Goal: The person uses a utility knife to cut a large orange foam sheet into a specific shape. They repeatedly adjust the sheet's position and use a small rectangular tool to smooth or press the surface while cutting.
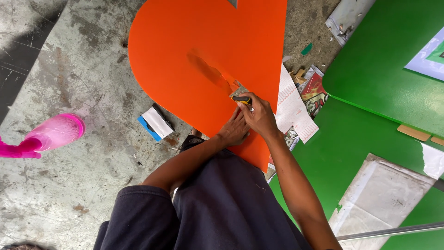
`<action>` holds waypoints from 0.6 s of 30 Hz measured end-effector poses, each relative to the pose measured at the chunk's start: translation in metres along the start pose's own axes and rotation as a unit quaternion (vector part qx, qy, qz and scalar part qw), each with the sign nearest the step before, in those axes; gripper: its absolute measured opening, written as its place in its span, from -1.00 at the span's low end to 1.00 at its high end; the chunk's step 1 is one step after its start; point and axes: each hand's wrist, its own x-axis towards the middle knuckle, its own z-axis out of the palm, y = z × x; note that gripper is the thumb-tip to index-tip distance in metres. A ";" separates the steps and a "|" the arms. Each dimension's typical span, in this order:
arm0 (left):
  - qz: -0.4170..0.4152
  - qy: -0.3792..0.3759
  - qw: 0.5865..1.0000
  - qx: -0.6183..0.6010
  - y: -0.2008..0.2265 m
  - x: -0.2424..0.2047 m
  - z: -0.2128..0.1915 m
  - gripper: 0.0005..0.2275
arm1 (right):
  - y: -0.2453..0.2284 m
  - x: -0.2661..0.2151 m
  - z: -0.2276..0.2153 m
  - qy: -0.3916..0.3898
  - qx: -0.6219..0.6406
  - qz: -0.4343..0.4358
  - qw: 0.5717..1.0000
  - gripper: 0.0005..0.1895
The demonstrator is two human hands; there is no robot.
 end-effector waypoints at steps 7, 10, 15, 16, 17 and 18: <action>-0.003 -0.013 1.000 0.013 0.001 0.002 0.003 -0.48 | 0.010 -0.001 0.003 -0.019 -0.026 -0.013 0.999 -0.76; -0.004 -0.015 1.000 0.024 0.003 0.000 0.000 -0.48 | 0.004 0.002 0.002 -0.014 -0.016 -0.009 1.000 -0.76; -0.003 -0.003 0.999 0.032 0.003 0.001 0.002 -0.51 | 0.000 0.004 -0.002 -0.016 -0.021 -0.021 0.999 -0.76; -0.003 -0.003 1.000 0.031 0.003 0.000 0.000 -0.51 | 0.003 0.000 -0.004 -0.017 -0.022 -0.021 0.999 -0.76; 0.000 0.009 0.999 0.032 0.003 -0.001 0.000 -0.52 | 0.006 -0.003 -0.006 -0.021 -0.033 -0.016 0.999 -0.75; 0.004 0.021 0.999 0.032 0.003 -0.003 -0.001 -0.53 | 0.009 -0.006 -0.007 -0.025 -0.043 -0.012 0.999 -0.75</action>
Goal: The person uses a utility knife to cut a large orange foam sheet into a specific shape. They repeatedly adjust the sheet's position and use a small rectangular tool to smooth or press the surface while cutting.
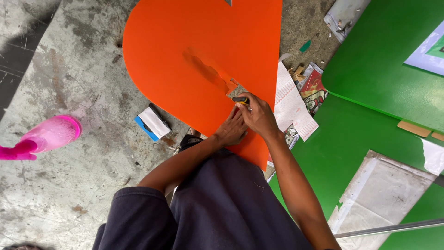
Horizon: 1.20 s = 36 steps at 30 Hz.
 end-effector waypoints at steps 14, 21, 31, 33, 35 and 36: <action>-0.254 0.186 0.948 -0.034 -0.052 -0.055 -0.024 -0.52 | 0.001 0.005 0.001 -0.020 0.003 -0.007 1.000 -0.76; -0.262 0.199 0.944 -0.015 -0.055 -0.051 -0.017 -0.50 | -0.001 0.014 0.013 0.004 0.007 -0.016 1.000 -0.78; -0.266 0.191 0.944 -0.036 -0.053 -0.050 -0.019 -0.50 | 0.001 0.021 0.016 -0.010 -0.036 -0.037 0.999 -0.75; -0.267 0.191 0.944 -0.027 -0.054 -0.051 -0.018 -0.51 | 0.001 0.022 0.014 -0.012 -0.024 -0.034 0.999 -0.76; -0.269 0.183 0.945 -0.029 -0.053 -0.052 -0.020 -0.50 | -0.002 0.023 0.011 -0.016 -0.021 -0.029 0.999 -0.76; -0.269 0.176 0.946 -0.030 -0.053 -0.052 -0.021 -0.50 | -0.003 0.024 0.010 -0.017 -0.019 -0.024 0.999 -0.77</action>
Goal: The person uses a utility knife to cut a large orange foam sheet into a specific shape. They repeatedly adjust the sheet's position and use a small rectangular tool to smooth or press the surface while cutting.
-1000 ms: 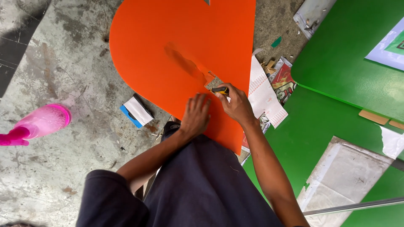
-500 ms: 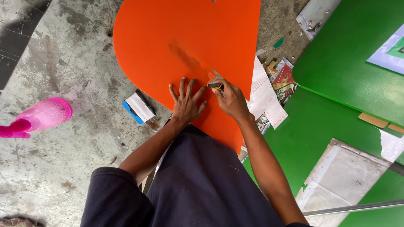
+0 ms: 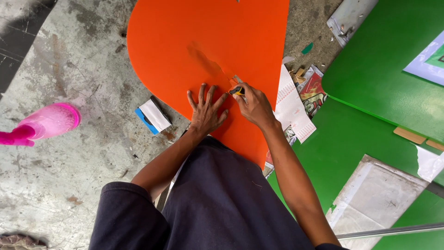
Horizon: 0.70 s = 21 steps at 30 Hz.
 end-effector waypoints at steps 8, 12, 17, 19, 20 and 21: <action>-0.001 -0.021 1.000 0.004 -0.001 0.000 -0.002 -0.49 | 0.003 -0.009 -0.010 0.072 0.021 0.013 0.997 -0.80; -0.004 -0.014 1.000 0.013 0.000 0.000 0.001 -0.49 | 0.027 -0.059 -0.037 0.152 -0.053 0.061 0.985 -0.86; 0.009 -0.016 0.999 0.035 0.011 0.006 -0.005 -0.48 | 0.054 -0.133 -0.030 0.112 -0.008 0.218 0.969 -0.92; 0.006 -0.015 0.999 0.040 0.015 0.008 -0.004 -0.45 | 0.069 -0.158 -0.018 0.082 0.025 0.310 0.947 -0.92; -0.013 -0.021 0.999 0.024 0.018 0.009 -0.004 -0.43 | 0.079 -0.168 -0.012 0.099 0.037 0.357 0.928 -0.88; -0.035 -0.027 0.999 0.010 0.020 0.008 -0.005 -0.41 | 0.089 -0.178 -0.005 0.114 0.051 0.401 0.907 -0.84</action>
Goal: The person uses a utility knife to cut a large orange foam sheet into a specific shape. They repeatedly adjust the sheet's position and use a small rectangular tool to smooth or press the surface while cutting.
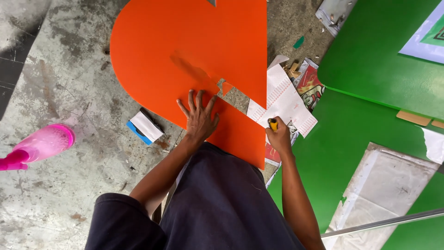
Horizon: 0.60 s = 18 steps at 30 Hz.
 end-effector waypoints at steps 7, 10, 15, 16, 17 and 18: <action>-0.216 0.055 0.861 -0.458 0.031 -0.095 0.007 -0.52 | 0.001 0.095 -0.012 0.090 0.108 0.086 0.986 -0.70; -0.529 0.002 0.599 -0.601 0.063 -0.092 -0.013 -0.16 | -0.014 0.143 0.002 0.021 0.226 -0.013 0.974 -0.75; -0.573 0.224 0.506 -0.604 0.075 -0.064 0.058 -0.49 | -0.005 0.221 0.035 -0.070 0.279 -0.079 0.954 -0.61; -0.572 0.239 0.501 -0.604 0.082 -0.060 0.048 -0.49 | -0.016 0.216 0.025 -0.081 0.281 -0.091 0.952 -0.61; -0.588 0.269 0.504 -0.573 0.090 -0.056 0.039 -0.49 | -0.025 0.212 0.015 -0.100 0.283 -0.104 0.948 -0.59; -0.604 0.291 0.509 -0.540 0.100 -0.054 0.031 -0.49 | -0.026 0.202 0.001 -0.113 0.285 -0.110 0.945 -0.56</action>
